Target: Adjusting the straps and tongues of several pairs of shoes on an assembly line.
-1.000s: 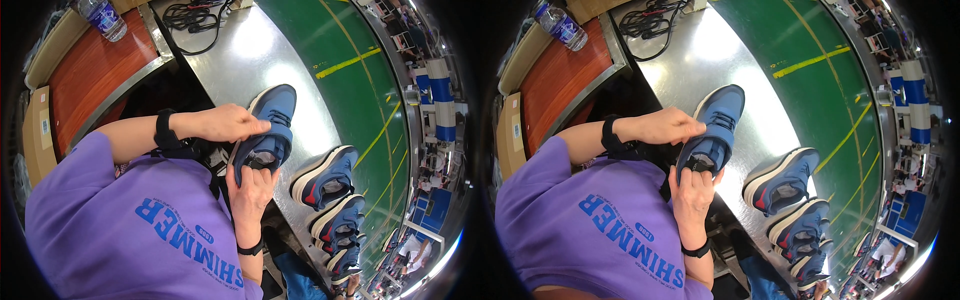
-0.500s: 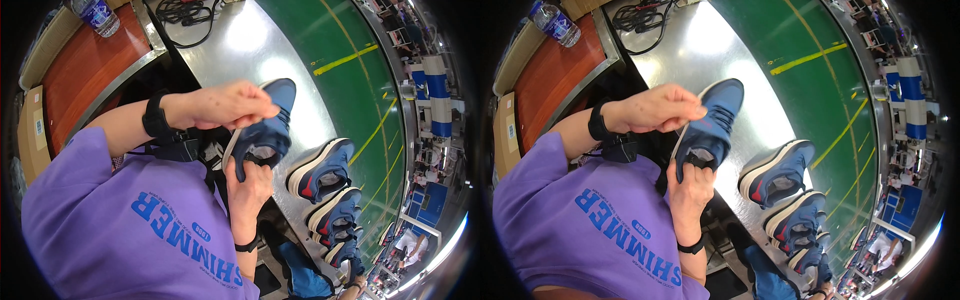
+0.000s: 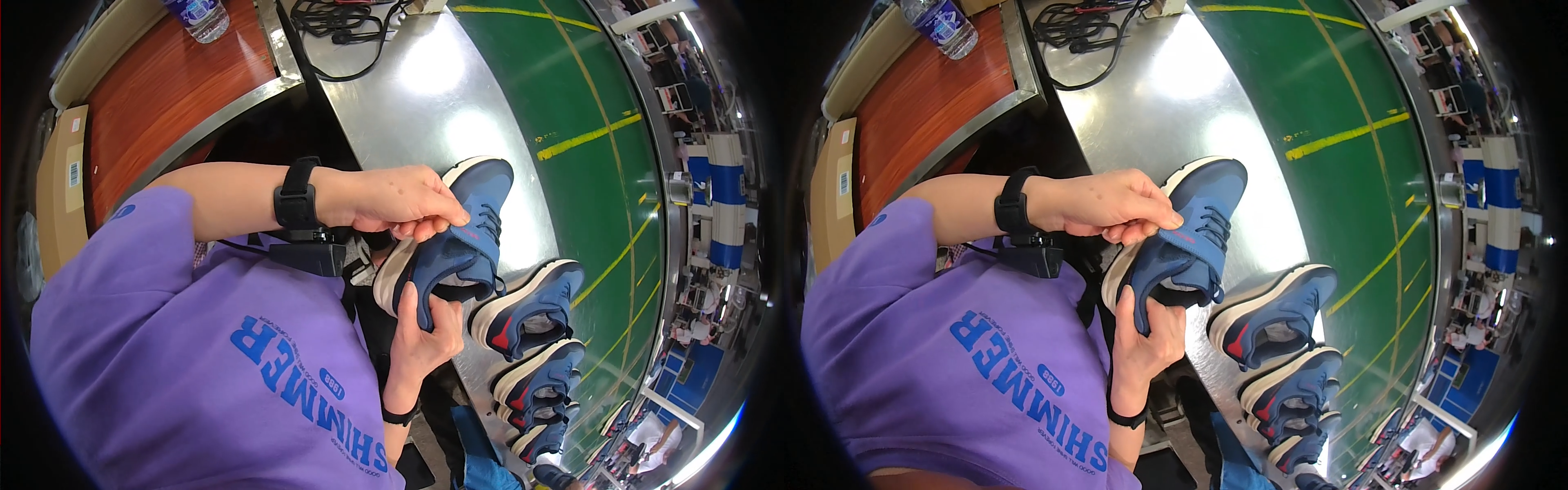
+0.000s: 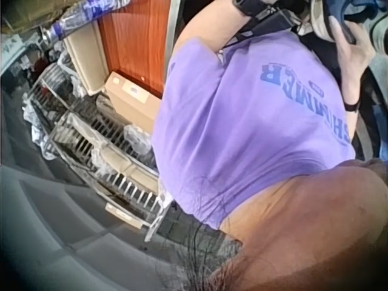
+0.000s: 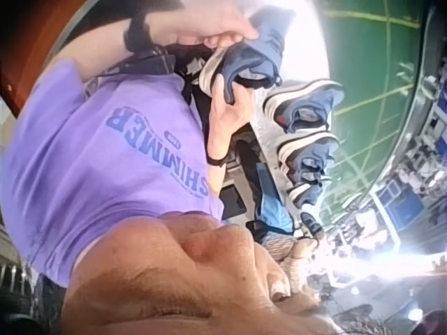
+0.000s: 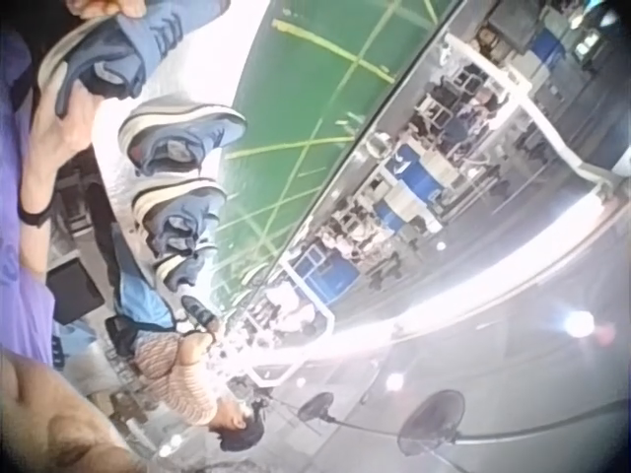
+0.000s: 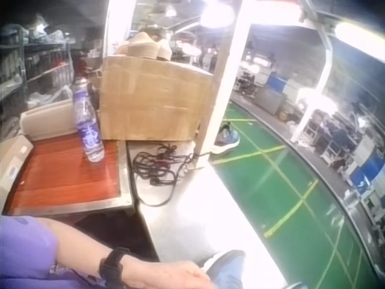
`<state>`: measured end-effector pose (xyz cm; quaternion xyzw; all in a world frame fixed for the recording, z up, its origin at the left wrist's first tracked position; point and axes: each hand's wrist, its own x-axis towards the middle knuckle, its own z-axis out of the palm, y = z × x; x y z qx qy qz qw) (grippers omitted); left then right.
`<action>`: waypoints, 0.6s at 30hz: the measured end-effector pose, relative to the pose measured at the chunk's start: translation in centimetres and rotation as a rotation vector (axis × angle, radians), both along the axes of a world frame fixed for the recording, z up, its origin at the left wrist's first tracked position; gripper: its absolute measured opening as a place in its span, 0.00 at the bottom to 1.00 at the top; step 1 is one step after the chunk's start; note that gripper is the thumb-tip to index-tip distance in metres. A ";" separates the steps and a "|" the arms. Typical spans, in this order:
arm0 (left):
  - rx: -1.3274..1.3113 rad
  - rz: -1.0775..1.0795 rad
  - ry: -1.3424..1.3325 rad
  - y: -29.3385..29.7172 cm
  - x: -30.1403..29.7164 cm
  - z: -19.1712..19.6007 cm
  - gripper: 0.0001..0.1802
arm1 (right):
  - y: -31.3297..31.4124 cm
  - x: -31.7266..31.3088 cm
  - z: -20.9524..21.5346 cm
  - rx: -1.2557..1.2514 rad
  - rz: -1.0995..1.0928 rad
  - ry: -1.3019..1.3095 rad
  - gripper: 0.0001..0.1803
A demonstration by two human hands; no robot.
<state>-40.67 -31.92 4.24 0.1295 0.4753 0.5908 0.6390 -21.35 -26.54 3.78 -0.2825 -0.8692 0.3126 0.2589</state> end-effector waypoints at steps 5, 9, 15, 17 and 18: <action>-0.043 -0.020 0.031 -0.6 1.2 -0.1 0.18 | -0.1 -0.2 0.1 0.000 -0.015 0.011 0.11; -0.073 0.022 0.057 -1.3 1.9 0.5 0.19 | 0.0 -0.3 -0.1 -0.006 0.011 0.009 0.11; -0.084 -0.089 0.223 -1.4 1.8 -0.7 0.20 | -0.2 -0.6 -0.2 0.039 0.058 -0.023 0.12; -0.053 -0.076 0.370 -1.5 1.5 -1.0 0.21 | -0.4 -0.7 0.3 0.095 0.076 -0.022 0.12; -0.037 -0.040 0.521 -1.7 1.4 -1.4 0.23 | -0.4 -0.8 0.0 0.092 0.082 -0.019 0.12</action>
